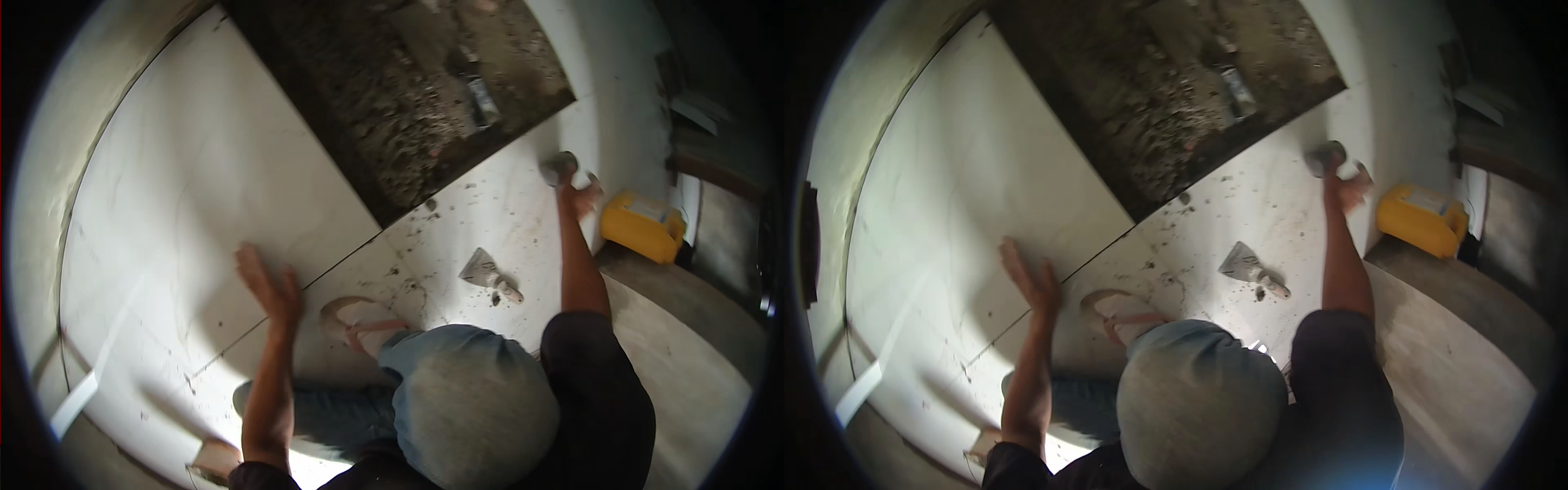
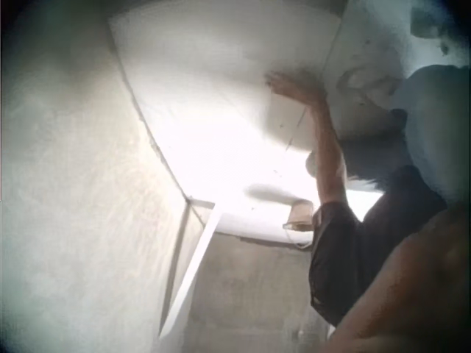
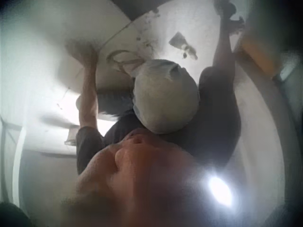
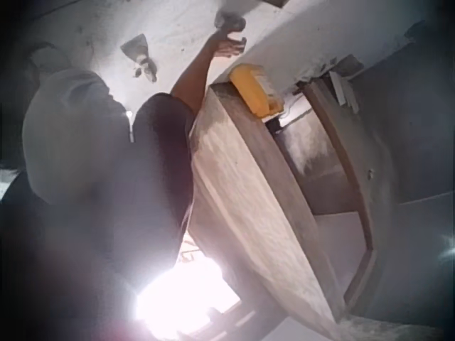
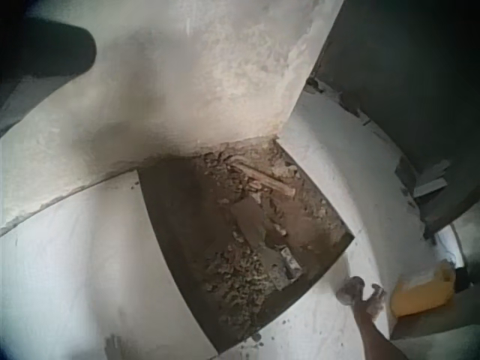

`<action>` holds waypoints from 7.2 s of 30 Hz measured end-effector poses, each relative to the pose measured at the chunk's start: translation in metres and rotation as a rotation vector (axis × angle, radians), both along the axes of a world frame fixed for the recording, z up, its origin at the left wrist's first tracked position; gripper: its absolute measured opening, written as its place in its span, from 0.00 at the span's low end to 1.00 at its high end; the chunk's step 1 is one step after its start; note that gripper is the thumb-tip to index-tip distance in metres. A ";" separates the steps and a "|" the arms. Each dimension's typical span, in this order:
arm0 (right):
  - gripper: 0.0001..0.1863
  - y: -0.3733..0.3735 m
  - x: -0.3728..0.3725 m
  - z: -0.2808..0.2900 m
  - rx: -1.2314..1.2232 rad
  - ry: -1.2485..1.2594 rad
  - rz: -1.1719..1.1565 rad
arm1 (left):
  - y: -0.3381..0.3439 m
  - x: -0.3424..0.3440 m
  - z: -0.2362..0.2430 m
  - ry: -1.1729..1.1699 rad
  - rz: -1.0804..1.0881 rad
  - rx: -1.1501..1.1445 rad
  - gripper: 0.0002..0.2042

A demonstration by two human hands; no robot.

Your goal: The person positions and levels a floor tile by tapping it with a rubber mallet and using a trowel to adjust the mortar underneath.

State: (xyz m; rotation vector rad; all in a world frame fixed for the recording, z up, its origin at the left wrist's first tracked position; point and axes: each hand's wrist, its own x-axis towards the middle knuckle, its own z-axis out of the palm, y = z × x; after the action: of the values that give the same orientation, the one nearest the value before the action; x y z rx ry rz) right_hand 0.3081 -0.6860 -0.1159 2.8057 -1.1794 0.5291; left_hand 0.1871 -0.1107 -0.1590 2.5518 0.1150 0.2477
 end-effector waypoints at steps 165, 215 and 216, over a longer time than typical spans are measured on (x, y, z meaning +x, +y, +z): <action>0.34 0.498 0.102 -0.023 0.587 0.577 1.181 | 0.464 0.155 -0.012 0.262 1.110 0.199 0.43; 0.21 0.695 0.150 0.036 0.282 0.891 1.813 | 0.387 0.096 0.033 0.533 0.845 0.006 0.37; 0.17 0.700 0.148 0.026 0.398 0.678 1.876 | 0.386 0.096 0.032 0.518 0.835 0.003 0.37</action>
State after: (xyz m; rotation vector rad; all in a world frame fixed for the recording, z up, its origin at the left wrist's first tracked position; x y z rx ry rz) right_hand 0.4564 0.0137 -0.0895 2.9181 1.7246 -0.7400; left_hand 0.2835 0.2758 -0.1266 2.3661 1.3703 -0.1167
